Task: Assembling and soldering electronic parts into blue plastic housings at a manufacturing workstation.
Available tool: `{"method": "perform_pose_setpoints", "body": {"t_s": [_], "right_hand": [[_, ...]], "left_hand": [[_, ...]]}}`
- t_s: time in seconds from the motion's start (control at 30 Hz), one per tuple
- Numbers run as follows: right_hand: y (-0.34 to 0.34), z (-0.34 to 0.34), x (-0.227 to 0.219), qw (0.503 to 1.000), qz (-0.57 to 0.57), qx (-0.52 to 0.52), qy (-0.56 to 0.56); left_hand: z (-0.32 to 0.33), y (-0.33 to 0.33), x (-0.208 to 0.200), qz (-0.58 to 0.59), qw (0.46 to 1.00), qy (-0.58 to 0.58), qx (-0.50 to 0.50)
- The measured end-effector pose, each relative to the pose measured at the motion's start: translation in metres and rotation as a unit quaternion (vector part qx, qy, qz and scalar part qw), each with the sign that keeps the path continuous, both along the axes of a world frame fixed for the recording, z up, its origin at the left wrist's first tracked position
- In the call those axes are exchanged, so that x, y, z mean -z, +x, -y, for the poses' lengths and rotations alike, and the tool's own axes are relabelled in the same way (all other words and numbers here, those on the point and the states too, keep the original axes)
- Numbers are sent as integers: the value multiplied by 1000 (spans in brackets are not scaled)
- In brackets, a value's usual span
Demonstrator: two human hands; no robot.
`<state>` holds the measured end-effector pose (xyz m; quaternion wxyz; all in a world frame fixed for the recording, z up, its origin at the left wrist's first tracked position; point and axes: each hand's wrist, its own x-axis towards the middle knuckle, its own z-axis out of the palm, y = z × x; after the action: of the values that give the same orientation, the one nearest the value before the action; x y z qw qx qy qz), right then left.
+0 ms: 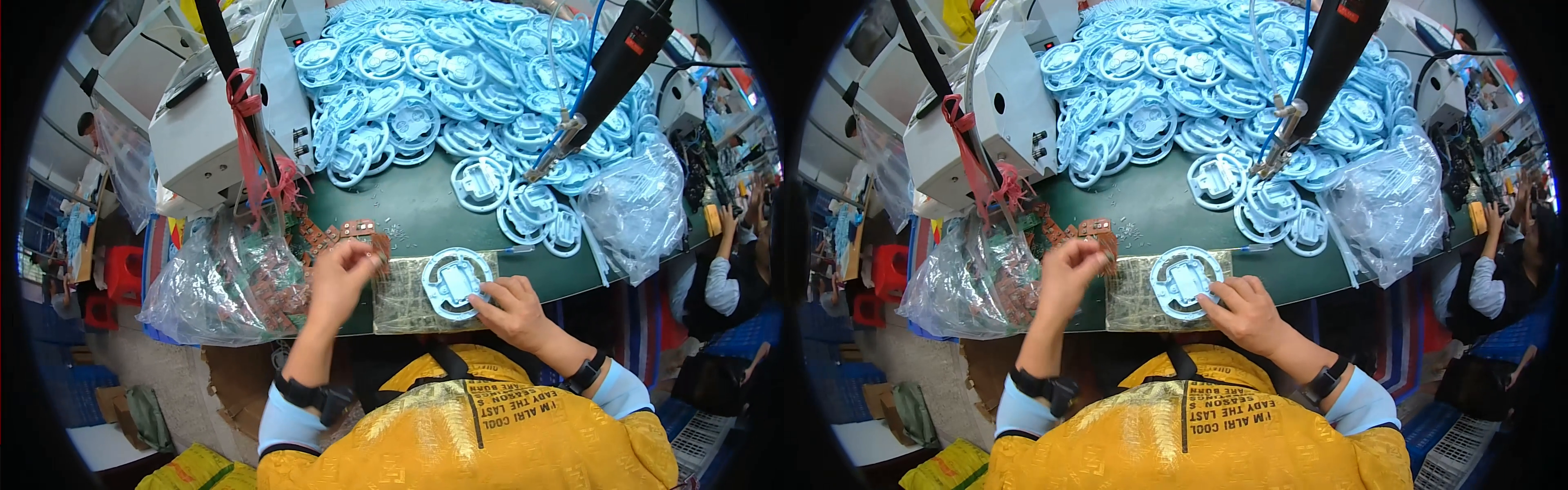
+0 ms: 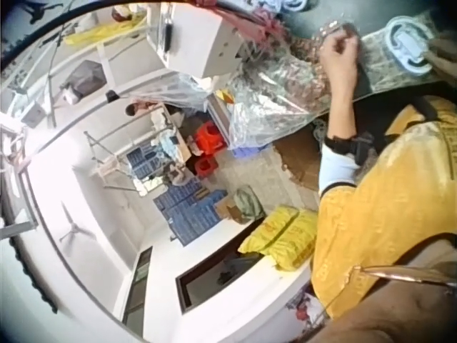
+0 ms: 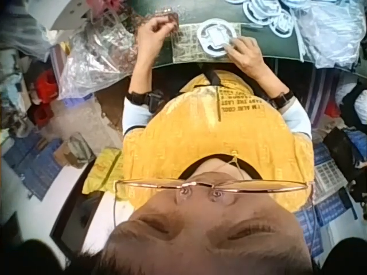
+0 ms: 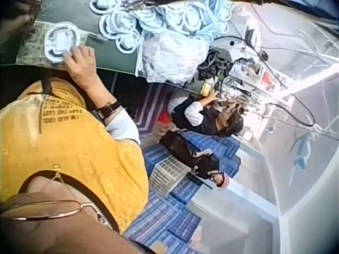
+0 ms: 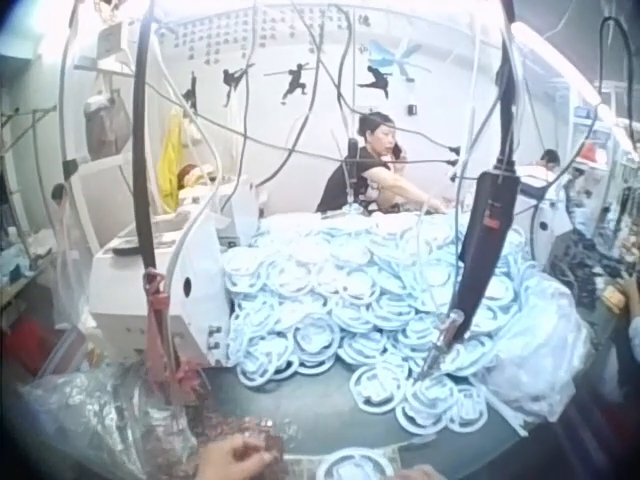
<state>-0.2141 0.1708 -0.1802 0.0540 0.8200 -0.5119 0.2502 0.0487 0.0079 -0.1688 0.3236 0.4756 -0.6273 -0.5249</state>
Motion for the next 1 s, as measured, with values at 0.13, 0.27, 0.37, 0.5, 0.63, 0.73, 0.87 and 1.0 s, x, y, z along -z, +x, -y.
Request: {"method": "perform_pose_setpoints", "body": {"t_s": [0.13, 0.27, 0.37, 0.5, 0.63, 0.73, 0.87, 1.0], "right_hand": [[2, -2, 1, 1000, 11, -14, 10], [4, -2, -2, 999, 41, -16, 23], [0, -3, -4, 999, 41, 13, 10], [-12, 1, 7, 999, 40, 10, 18], [-13, 5, 12, 999, 41, -13, -7], [-10, 7, 10, 998, 45, -30, -9], [-8, 8, 10, 998, 49, -27, -13], [-7, 11, 12, 998, 57, -40, -8]], "left_hand": [[-50, 9, 8, 83, 994, 71, -3], [-65, 11, 11, 148, 988, -40, 1], [-64, 12, 16, 153, 977, -144, 42], [-62, 15, 20, 165, 960, -218, 59], [-54, 11, 13, 171, 947, -263, 66], [-54, -3, 3, 141, 939, -310, 42], [-51, -35, 0, 110, 928, -340, 105], [-50, -56, 6, 124, 916, -353, 144]]}}
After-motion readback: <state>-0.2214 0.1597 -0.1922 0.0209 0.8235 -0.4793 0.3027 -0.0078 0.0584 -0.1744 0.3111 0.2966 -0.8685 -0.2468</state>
